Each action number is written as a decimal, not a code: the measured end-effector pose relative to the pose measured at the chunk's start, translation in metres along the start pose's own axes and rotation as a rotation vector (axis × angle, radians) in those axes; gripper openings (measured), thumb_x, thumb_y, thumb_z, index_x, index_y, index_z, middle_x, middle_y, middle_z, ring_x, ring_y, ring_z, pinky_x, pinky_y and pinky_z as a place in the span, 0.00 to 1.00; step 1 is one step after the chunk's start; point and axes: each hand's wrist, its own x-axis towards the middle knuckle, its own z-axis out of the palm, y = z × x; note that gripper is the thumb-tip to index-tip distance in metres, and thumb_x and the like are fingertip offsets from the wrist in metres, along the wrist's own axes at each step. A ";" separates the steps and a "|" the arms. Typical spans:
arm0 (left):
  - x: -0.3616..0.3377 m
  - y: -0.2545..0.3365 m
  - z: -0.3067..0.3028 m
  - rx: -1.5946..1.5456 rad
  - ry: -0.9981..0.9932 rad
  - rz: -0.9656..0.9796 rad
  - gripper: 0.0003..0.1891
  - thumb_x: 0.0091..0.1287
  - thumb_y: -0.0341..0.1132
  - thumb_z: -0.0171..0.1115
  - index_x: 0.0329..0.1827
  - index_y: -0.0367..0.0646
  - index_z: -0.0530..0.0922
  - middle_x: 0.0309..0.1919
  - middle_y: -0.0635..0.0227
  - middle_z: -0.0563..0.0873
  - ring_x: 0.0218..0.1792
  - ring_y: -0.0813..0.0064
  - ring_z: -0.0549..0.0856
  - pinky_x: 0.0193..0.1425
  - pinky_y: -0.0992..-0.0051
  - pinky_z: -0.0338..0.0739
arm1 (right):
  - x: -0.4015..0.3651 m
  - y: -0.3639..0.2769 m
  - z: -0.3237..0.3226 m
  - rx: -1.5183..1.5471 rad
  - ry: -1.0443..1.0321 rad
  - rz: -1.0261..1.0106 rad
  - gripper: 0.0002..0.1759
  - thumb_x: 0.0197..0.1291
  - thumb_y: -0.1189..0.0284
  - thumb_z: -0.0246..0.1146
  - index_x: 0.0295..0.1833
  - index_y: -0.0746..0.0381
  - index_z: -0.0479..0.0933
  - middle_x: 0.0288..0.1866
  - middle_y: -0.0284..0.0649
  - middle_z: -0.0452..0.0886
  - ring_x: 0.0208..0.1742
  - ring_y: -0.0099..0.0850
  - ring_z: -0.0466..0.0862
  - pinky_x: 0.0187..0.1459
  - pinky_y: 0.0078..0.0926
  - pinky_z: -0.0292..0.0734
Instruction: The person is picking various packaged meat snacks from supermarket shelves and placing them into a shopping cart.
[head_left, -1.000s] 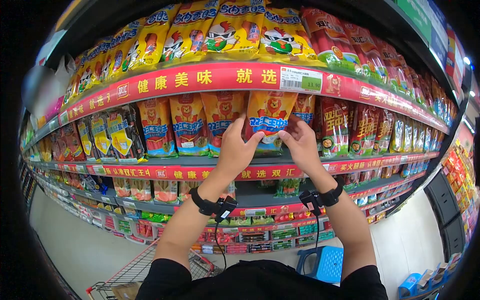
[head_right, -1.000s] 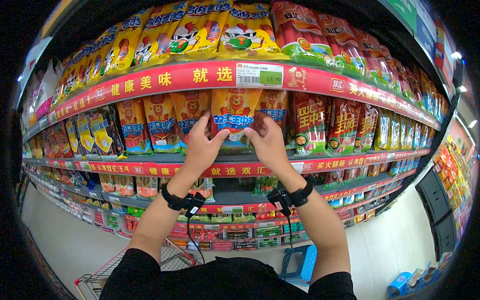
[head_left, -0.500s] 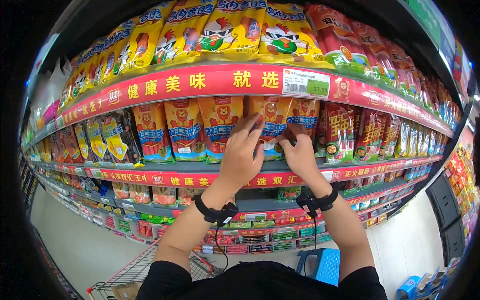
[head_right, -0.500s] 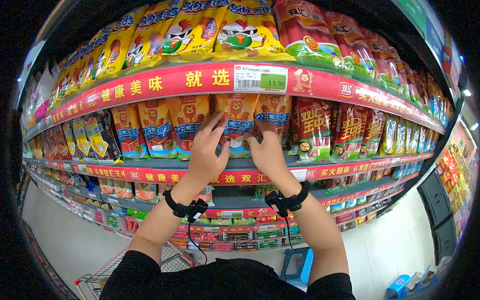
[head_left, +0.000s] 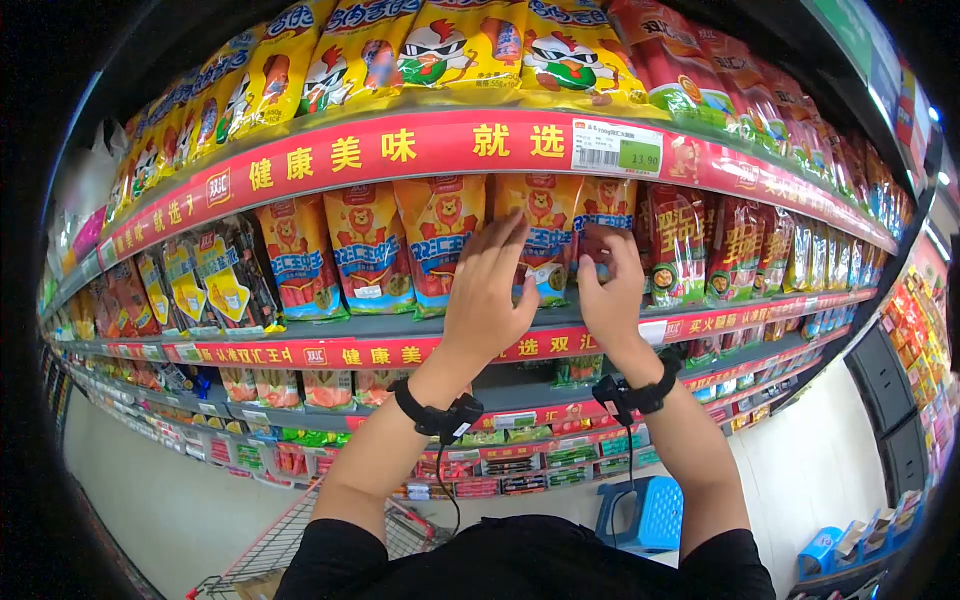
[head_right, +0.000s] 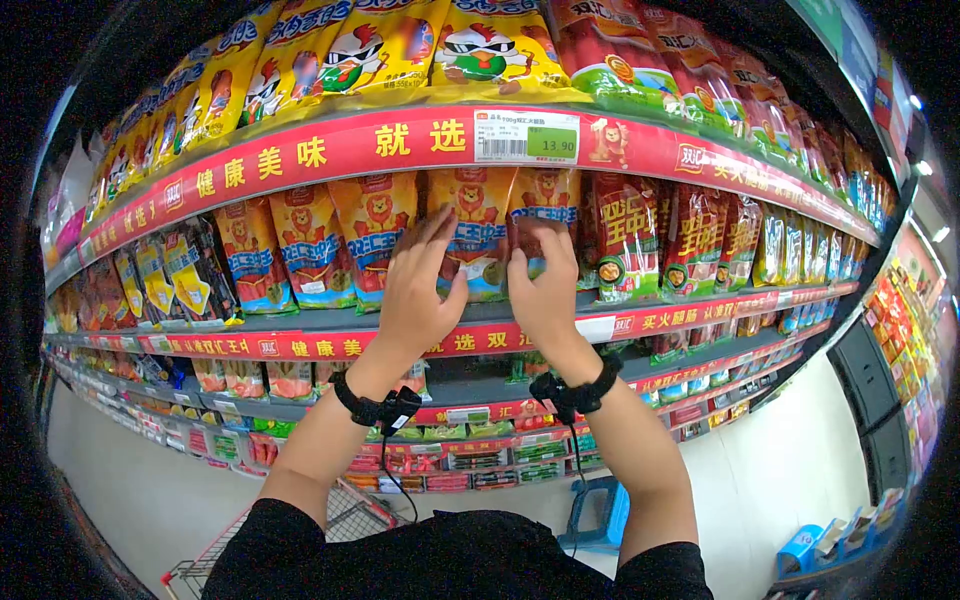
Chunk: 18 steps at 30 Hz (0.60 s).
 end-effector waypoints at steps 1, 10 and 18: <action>-0.001 0.002 -0.004 -0.069 -0.024 -0.025 0.30 0.59 0.26 0.63 0.68 0.34 0.72 0.67 0.51 0.74 0.67 0.50 0.74 0.72 0.55 0.66 | -0.004 -0.021 -0.007 0.071 -0.022 -0.075 0.08 0.60 0.83 0.59 0.44 0.68 0.79 0.39 0.41 0.80 0.42 0.30 0.80 0.44 0.25 0.76; -0.136 0.026 0.016 -0.564 -0.173 -0.054 0.21 0.57 0.21 0.62 0.56 0.33 0.79 0.56 0.49 0.80 0.57 0.51 0.81 0.62 0.61 0.76 | -0.044 -0.192 -0.028 1.652 -0.437 -0.074 0.39 0.65 0.50 0.66 0.55 0.83 0.77 0.52 0.61 0.79 0.48 0.51 0.83 0.48 0.41 0.80; -0.258 0.020 0.020 -0.720 -0.488 -0.464 0.23 0.59 0.21 0.61 0.60 0.35 0.77 0.61 0.52 0.77 0.65 0.53 0.76 0.69 0.62 0.70 | -0.047 -0.195 0.022 1.559 0.035 -0.076 0.28 0.70 0.56 0.64 0.45 0.77 0.82 0.41 0.51 0.80 0.31 0.35 0.76 0.31 0.30 0.69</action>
